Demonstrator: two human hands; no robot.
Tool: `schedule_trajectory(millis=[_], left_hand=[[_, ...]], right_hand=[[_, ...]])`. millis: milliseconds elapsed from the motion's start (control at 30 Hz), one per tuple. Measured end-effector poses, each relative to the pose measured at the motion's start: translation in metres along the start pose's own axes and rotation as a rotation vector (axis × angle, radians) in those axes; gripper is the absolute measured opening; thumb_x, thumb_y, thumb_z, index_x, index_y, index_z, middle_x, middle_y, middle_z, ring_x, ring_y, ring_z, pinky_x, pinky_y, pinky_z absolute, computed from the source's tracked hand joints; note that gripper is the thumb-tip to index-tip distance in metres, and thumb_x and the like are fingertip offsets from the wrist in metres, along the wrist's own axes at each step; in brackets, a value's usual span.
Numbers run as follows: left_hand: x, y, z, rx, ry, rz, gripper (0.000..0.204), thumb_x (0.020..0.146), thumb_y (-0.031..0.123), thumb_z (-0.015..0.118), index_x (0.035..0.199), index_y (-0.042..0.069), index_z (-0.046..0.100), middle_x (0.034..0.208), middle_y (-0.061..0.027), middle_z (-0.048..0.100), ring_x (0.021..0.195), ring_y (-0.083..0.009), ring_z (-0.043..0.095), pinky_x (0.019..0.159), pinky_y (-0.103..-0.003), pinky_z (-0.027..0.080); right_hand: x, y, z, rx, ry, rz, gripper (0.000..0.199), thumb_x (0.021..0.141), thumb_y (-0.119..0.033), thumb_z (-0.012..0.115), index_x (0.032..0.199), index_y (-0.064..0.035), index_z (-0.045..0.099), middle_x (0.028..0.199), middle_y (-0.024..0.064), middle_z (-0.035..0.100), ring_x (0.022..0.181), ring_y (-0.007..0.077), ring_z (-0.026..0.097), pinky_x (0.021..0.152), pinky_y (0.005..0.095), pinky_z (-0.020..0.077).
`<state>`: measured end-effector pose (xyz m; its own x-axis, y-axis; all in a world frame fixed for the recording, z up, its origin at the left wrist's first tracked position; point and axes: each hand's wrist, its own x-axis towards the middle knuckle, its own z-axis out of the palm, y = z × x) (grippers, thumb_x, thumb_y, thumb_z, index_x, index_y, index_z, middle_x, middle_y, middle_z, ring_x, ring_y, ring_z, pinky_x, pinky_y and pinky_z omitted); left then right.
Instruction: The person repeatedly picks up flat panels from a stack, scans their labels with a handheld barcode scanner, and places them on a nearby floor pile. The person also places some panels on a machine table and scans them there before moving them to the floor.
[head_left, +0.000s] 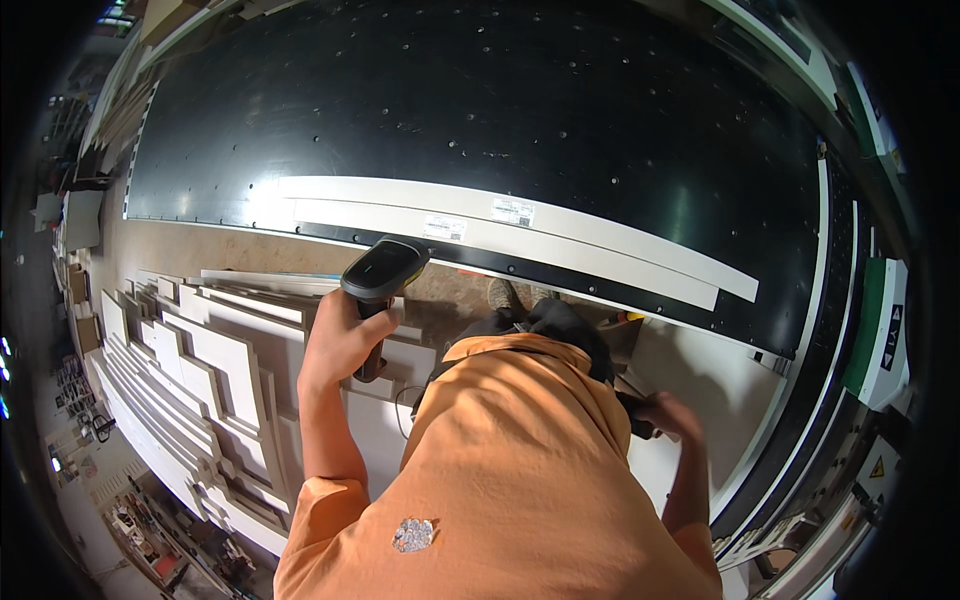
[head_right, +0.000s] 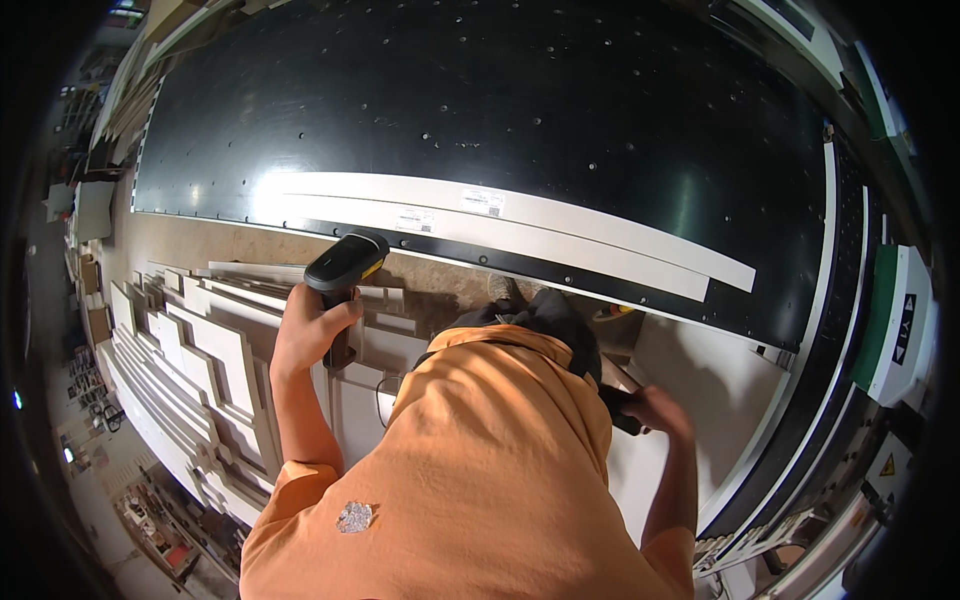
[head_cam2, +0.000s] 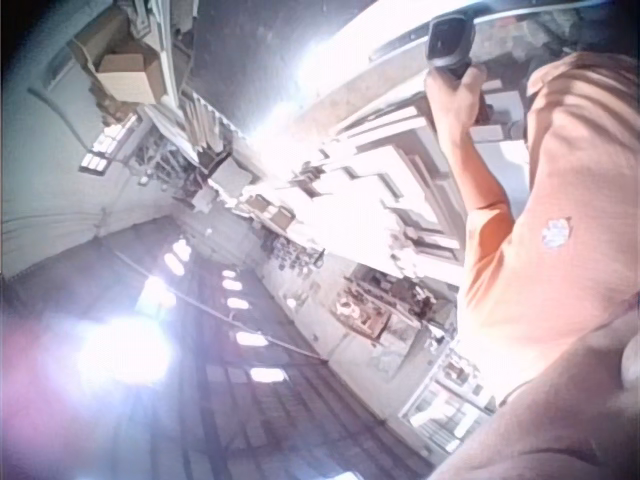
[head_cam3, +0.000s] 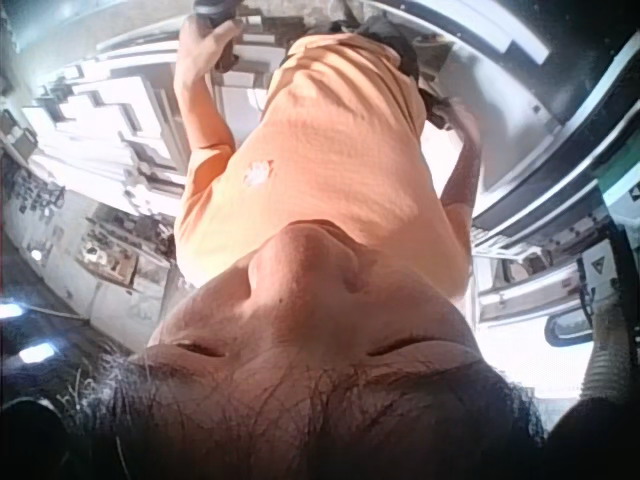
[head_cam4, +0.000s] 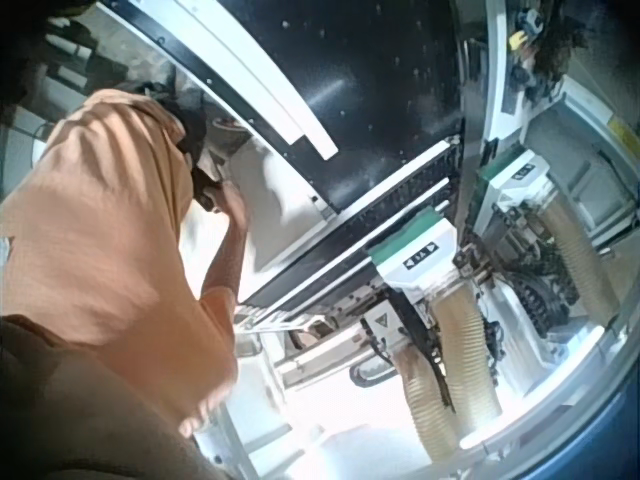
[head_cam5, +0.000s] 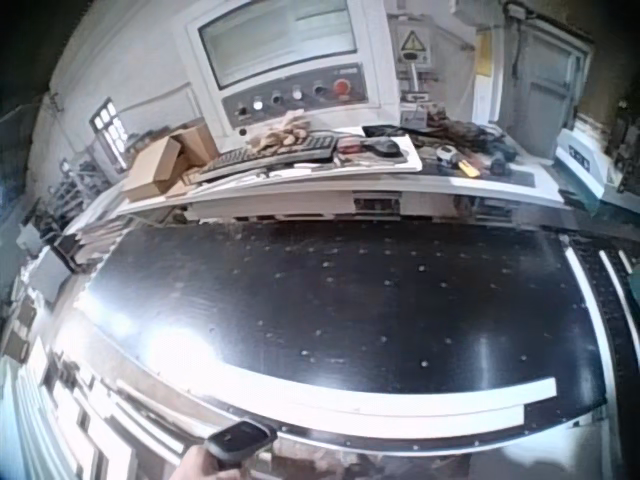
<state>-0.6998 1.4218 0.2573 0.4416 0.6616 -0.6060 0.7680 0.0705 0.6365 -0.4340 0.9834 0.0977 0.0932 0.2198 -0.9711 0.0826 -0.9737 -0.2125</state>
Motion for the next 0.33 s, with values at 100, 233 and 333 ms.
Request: schedule_trajectory(millis=[100, 233, 333], left_hand=[[0.003, -0.006, 0.003, -0.047, 0.011, 0.092, 0.016, 0.078, 0.011, 0.066, 0.083, -0.003, 0.064, 0.058, -0.0039, 0.057, 0.046, -0.0102, 0.054, 0.045, -0.029, 0.043], [0.043, -0.006, 0.028, -0.11, -0.014, 0.212, 0.024, 0.077, 0.018, 0.068, 0.083, -0.005, 0.065, 0.061, -0.0052, 0.06, 0.06, -0.0135, 0.059, 0.059, -0.033, 0.048], [0.102, 0.013, 0.044, 0.096, 0.015, 0.297, 0.025, 0.078, 0.019, 0.068, 0.084, -0.005, 0.07, 0.067, -0.0111, 0.068, 0.062, -0.0178, 0.062, 0.063, -0.035, 0.05]], right_hand=[[-0.096, -0.036, -0.056, 0.097, 0.132, -0.261, 0.021, 0.089, -0.015, 0.066, 0.09, 0.0055, 0.07, 0.071, 0.0095, 0.066, 0.06, 0.0137, 0.064, 0.058, 0.0299, 0.055], [-0.12, -0.102, -0.043, 0.774, 0.587, -0.811, 0.038, 0.087, -0.008, 0.056, 0.121, 0.0086, 0.059, 0.094, 0.0157, 0.07, 0.074, 0.0216, 0.07, 0.056, 0.0299, 0.0579], [-0.089, -0.16, -0.039, 1.053, 0.35, -1.187, 0.072, 0.09, -0.013, 0.064, 0.152, 0.0024, 0.029, 0.134, 0.0284, 0.056, 0.096, 0.0339, 0.073, 0.055, 0.0326, 0.0604]])
